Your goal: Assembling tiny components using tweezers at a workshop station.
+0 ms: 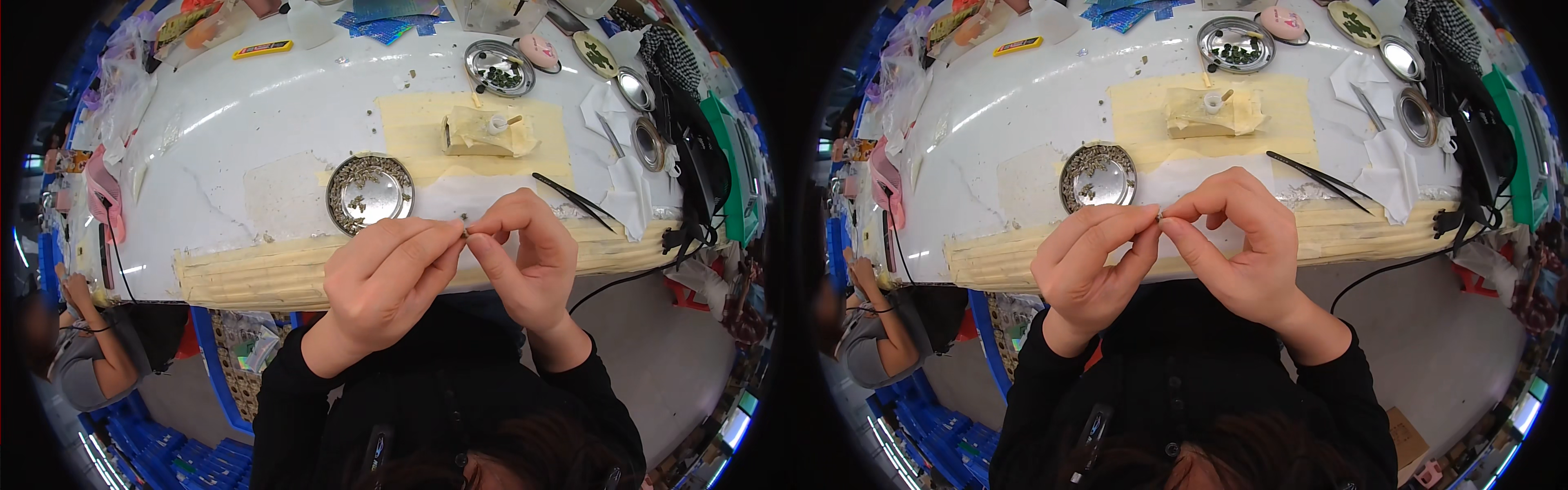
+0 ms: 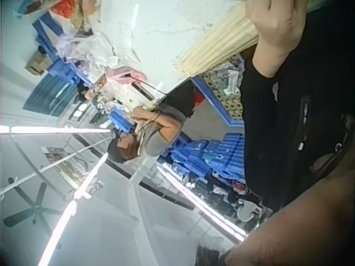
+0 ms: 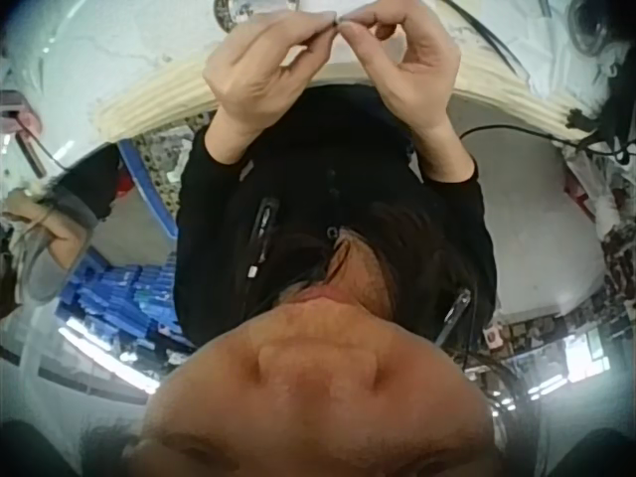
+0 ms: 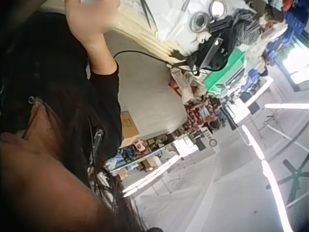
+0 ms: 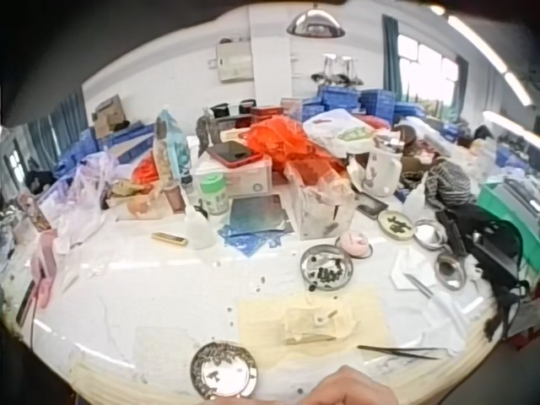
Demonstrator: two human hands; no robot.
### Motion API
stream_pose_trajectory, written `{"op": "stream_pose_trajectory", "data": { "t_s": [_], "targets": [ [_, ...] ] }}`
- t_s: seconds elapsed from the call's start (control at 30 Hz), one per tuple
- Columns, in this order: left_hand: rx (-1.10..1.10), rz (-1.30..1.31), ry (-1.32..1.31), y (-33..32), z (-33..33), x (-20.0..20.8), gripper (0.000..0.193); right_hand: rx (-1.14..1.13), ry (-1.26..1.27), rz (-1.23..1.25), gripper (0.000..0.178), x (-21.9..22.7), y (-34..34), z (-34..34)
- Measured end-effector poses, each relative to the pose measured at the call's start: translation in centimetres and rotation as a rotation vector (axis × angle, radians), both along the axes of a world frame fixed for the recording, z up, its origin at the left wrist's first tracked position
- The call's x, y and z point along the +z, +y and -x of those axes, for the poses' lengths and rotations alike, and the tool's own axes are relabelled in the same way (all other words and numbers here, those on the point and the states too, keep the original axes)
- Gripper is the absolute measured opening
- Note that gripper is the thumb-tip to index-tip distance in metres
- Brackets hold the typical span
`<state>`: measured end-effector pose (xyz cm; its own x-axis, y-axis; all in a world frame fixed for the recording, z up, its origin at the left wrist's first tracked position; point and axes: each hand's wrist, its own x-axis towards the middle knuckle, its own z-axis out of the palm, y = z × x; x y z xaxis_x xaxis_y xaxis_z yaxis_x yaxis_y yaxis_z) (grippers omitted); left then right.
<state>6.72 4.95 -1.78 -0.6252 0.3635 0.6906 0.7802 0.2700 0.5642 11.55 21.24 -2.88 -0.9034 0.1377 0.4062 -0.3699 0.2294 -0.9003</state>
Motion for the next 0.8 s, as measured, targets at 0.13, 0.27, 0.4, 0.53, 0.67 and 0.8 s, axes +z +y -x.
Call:
{"op": "stream_pose_trajectory", "data": {
  "t_s": [0.13,0.27,0.4,0.53,0.67,0.8],
  "targets": [
    [-0.039,-0.009,-0.003,-0.07,0.21,-0.16,0.024,0.078,-0.186,0.223,0.004,0.11,-0.05,-0.17],
    [-0.068,-0.020,-0.066,-0.23,0.33,-0.10,0.023,0.146,-0.273,0.363,0.003,0.07,-0.01,-0.19],
    [-0.062,0.002,-0.063,-0.25,0.31,0.07,0.023,0.174,-0.288,0.377,0.004,-0.06,0.09,-0.09],
    [-0.106,-0.011,-0.130,-0.41,0.38,0.34,0.022,0.210,-0.312,0.388,0.005,0.26,0.36,-0.10],
    [-0.134,-0.042,-0.202,-0.49,0.32,0.76,0.020,0.229,-0.318,0.403,0.006,0.49,0.35,-0.11],
    [-0.155,-0.055,-0.223,-0.48,0.44,0.79,0.020,0.229,-0.321,0.404,0.007,0.53,0.39,-0.10]
  ]
}}
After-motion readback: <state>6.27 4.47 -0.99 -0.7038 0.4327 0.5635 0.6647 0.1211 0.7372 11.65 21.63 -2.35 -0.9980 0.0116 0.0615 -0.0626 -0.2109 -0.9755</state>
